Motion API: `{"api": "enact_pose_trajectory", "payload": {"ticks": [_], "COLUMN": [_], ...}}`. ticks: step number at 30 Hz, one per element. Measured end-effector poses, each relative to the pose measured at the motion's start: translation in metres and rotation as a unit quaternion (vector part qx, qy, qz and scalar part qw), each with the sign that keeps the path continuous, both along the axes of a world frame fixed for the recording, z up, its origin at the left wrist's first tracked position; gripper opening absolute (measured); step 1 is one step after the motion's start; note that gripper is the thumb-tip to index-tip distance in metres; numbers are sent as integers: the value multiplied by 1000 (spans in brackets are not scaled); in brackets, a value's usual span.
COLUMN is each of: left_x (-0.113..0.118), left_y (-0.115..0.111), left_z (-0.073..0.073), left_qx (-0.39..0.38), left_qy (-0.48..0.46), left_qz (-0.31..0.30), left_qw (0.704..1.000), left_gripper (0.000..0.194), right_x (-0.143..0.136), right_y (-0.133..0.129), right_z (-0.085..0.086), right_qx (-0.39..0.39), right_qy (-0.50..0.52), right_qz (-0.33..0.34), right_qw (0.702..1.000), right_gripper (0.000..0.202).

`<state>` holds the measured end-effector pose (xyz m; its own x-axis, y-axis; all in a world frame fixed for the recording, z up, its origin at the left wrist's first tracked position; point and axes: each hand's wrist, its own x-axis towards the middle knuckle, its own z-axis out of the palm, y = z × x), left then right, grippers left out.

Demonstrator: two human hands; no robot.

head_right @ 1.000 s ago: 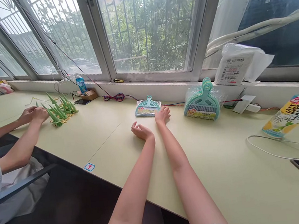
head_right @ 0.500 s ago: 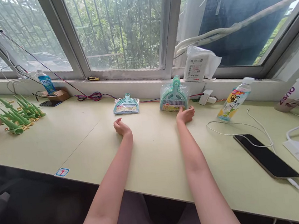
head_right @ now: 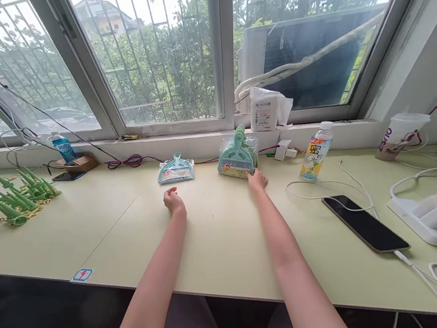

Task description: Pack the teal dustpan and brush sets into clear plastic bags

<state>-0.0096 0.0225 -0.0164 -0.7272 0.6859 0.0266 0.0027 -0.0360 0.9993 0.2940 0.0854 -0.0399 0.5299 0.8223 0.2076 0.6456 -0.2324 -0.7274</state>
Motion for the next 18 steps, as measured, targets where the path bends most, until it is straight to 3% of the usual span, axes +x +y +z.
{"api": "enact_pose_trajectory", "payload": {"ticks": [5, 7, 10, 12, 15, 18], "left_x": [17, 24, 31, 33, 37, 43], "left_y": [5, 5, 1, -4, -13, -21], "left_z": [-1, 0, 4, 7, 9, 10], "left_qx": [8, 38, 79, 53, 22, 51], "left_qy": [17, 30, 38, 24, 10, 9], "left_qz": [-96, -154, -277, -396, -530, -532], "left_qw": [995, 987, 957, 916, 847, 845], "left_gripper": [17, 24, 42, 43, 46, 44], "right_x": [-15, -20, -23, -23, -24, -28], "right_y": [-31, -50, -80, -96, -112, -120], "right_z": [-2, -4, -10, -13, -11, -4], "right_qx": [59, 86, 122, 134, 138, 157], "right_qy": [61, 97, 149, 153, 114, 46], "right_qz": [35, 88, 222, 274, 270, 238], "right_qw": [996, 988, 956, 940, 946, 957], "right_gripper": [27, 27, 30, 32, 29, 30]}}
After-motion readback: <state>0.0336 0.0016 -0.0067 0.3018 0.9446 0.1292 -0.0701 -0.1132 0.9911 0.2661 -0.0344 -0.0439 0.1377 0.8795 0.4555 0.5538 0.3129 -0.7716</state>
